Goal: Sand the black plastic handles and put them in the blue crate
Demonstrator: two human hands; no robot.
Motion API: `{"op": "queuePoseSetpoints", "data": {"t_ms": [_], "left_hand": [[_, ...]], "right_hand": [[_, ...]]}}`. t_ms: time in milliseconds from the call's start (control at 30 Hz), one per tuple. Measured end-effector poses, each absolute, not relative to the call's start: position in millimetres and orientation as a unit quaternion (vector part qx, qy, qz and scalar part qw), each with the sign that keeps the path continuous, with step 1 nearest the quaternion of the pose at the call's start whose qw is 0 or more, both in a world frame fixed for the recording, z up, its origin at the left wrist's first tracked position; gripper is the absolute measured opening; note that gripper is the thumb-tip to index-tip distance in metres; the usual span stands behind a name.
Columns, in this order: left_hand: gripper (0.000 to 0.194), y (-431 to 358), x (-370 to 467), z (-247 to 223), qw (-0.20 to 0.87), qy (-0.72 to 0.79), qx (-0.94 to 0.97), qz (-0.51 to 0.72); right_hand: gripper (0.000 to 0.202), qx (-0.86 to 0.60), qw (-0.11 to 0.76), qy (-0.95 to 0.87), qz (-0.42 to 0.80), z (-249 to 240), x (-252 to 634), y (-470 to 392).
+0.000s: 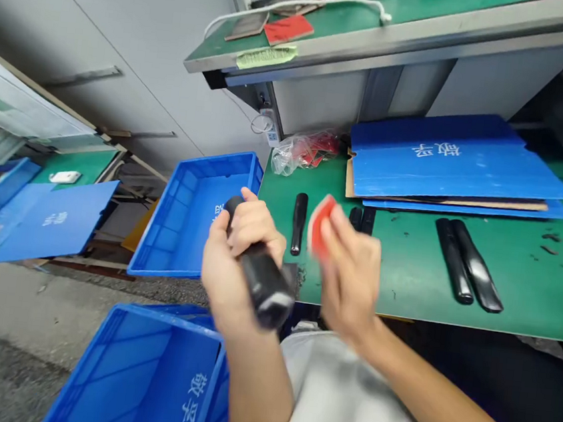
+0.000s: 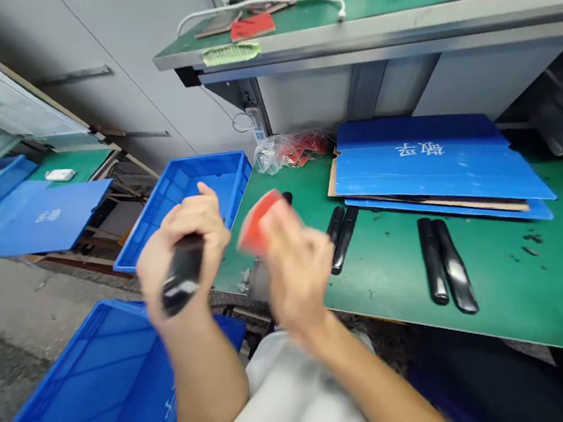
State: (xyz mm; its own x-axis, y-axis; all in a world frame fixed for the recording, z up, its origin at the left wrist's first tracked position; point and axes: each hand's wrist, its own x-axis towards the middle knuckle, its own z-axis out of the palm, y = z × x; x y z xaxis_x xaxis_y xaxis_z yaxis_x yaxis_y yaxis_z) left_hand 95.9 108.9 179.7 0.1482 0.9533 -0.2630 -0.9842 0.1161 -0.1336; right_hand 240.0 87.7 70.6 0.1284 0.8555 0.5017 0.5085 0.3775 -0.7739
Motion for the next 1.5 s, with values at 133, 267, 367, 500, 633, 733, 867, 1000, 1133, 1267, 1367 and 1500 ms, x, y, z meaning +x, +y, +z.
{"op": "queuePoseSetpoints", "data": {"t_ms": [133, 267, 367, 500, 633, 733, 867, 1000, 1133, 1267, 1367, 1500], "left_hand": [[0.026, 110.6, 88.9, 178.1, 0.76, 0.051, -0.065, 0.644], [0.029, 117.5, 85.8, 172.5, 0.77, 0.05, -0.084, 0.631], [0.033, 120.7, 85.7, 171.7, 0.775, 0.062, -0.051, 0.627], [0.034, 123.0, 86.2, 173.5, 0.773, 0.054, -0.076, 0.628], [0.04, 125.0, 88.4, 172.5, 0.775, 0.036, -0.077, 0.627], [0.042, 124.4, 91.0, 169.1, 0.789, 0.036, -0.016, 0.613], [0.047, 121.0, 93.7, 163.1, 0.804, 0.055, 0.026, 0.591], [0.045, 119.5, 95.6, 158.7, 0.798, 0.074, 0.039, 0.597], [0.045, 120.4, 94.9, 155.8, 0.797, 0.066, 0.038, 0.599], [0.045, 119.8, 91.2, 151.8, 0.797, 0.067, 0.033, 0.599], [0.045, 118.5, 87.0, 148.6, 0.804, 0.065, 0.021, 0.591], [0.036, 133.7, 79.7, 134.7, 0.758, 0.185, 0.061, 0.623]], "right_hand": [[0.045, -0.469, 0.588, -0.628, 0.198, 87.6, 242.1, 67.3], [0.051, -0.392, 0.588, -0.606, 0.366, 105.0, 241.4, 33.2], [0.057, -0.382, 0.542, -0.624, 0.414, 109.8, 242.7, 21.5], [0.057, -0.365, 0.532, -0.641, 0.416, 111.9, 245.7, 20.9], [0.056, -0.354, 0.549, -0.634, 0.414, 113.5, 246.9, 23.3], [0.057, -0.317, 0.557, -0.644, 0.417, 113.5, 252.5, 30.1], [0.058, -0.273, 0.522, -0.74, 0.324, 114.2, 266.9, 47.4], [0.05, -0.27, 0.52, -0.792, 0.174, 112.3, 267.5, 53.1], [0.039, -0.1, 0.459, -0.881, 0.054, 108.6, 258.4, 45.5], [0.034, -0.138, 0.488, -0.862, 0.001, 113.0, 261.0, 51.9], [0.036, -0.109, 0.47, -0.875, 0.033, 115.4, 259.2, 57.6], [0.039, -0.159, 0.478, -0.863, 0.037, 102.9, 246.8, 53.2]]}}
